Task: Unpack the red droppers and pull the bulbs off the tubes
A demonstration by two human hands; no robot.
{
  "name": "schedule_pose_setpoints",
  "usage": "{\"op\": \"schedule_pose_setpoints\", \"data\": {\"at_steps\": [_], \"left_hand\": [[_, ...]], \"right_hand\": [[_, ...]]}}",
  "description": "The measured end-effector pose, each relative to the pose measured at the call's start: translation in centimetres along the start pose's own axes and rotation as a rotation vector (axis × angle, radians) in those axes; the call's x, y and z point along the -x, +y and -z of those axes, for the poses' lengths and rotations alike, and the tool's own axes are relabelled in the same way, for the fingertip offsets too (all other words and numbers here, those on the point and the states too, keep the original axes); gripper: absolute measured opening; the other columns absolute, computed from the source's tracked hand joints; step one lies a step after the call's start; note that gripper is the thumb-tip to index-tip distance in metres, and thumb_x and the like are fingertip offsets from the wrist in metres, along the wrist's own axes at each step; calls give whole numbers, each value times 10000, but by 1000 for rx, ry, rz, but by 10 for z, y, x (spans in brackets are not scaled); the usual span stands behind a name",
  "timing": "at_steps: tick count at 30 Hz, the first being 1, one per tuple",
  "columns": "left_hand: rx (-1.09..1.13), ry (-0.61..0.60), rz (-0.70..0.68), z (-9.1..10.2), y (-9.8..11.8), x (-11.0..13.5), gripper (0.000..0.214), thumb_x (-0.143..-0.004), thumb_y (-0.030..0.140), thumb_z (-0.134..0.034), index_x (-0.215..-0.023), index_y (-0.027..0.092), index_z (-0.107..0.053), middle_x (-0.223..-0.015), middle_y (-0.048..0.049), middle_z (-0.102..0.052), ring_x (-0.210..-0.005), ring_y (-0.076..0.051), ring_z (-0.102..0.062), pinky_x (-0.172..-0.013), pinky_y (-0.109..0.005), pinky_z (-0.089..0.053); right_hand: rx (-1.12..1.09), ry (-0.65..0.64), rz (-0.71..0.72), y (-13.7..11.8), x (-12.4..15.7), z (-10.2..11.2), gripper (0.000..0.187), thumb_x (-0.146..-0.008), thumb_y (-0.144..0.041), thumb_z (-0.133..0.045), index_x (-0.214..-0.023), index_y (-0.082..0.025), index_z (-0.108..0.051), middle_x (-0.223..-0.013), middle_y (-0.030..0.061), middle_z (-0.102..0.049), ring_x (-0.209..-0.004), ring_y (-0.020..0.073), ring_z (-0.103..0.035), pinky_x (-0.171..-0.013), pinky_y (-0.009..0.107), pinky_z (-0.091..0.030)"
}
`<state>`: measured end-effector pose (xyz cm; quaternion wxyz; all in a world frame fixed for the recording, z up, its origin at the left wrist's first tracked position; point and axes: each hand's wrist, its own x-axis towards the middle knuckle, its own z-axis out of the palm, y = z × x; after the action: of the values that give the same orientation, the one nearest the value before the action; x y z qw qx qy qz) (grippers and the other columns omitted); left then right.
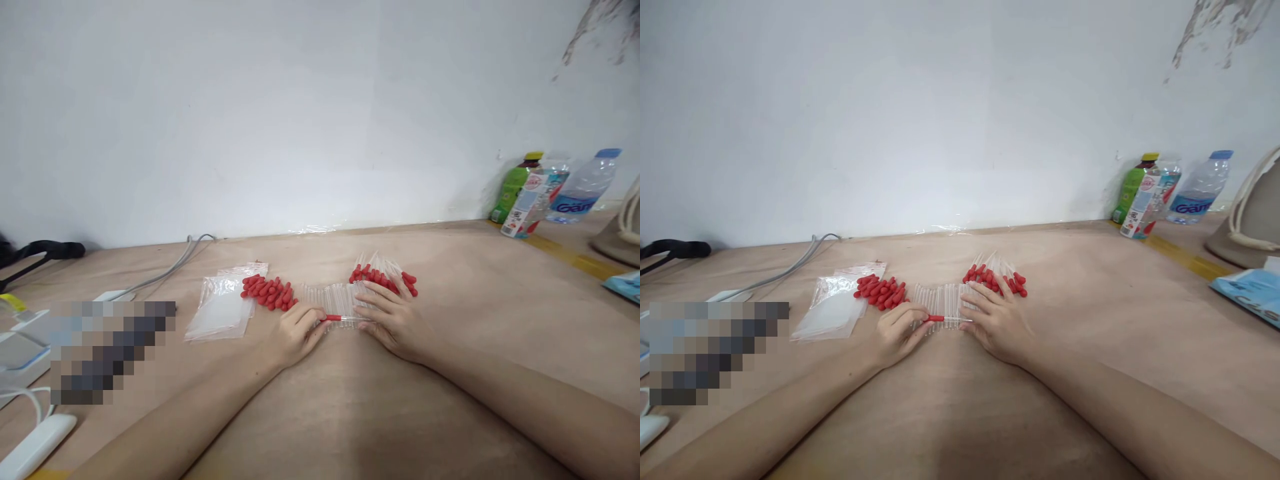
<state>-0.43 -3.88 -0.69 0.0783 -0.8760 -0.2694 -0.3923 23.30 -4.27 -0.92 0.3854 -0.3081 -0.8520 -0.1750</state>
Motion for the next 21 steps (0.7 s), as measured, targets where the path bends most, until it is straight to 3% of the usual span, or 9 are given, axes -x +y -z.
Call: {"op": "schedule_pose_setpoints", "data": {"at_steps": [5, 9, 15, 21], "left_hand": [[-71, -59, -7, 2, 10, -10, 273, -783, 284, -604, -1032, 181, -559, -1032, -78, -624, -975, -204, -549, -822, -352, -432], [-59, -101, -47, -1, 13, -13, 133, -819, 251, -564, -932, 195, -606, -925, -18, -676, -934, -173, -575, -841, -346, -412], [-67, -65, -90, -4, 11, -10, 116, -820, 229, -559, -918, 192, -610, -901, -7, -688, -927, -166, -583, -872, -350, -407], [-99, -119, -110, -2, 15, -12, 114, -833, 207, -527, -916, 179, -599, -973, -16, -677, -1003, -182, -566, -958, -391, -356]], "right_hand": [[-76, 15, 15, 0, 1, -2, 149, -826, -293, -546, -936, -269, -643, -989, -23, -671, -1067, 190, -534, -1027, 473, -205], [-91, -5, 9, -2, 0, 0, 158, -824, -299, -544, -945, -288, -645, -980, -26, -673, -1059, 186, -539, -1034, 483, -198], [-127, -83, 12, -7, -1, -3, 271, -837, -331, -514, -1065, -210, -597, -1027, 26, -661, -1096, 207, -521, -1063, 521, -156], [-265, -24, 94, -8, 2, -12, 199, -859, -184, -471, -1006, -176, -604, -971, 35, -680, -1053, 157, -561, -1031, 398, -341]]}}
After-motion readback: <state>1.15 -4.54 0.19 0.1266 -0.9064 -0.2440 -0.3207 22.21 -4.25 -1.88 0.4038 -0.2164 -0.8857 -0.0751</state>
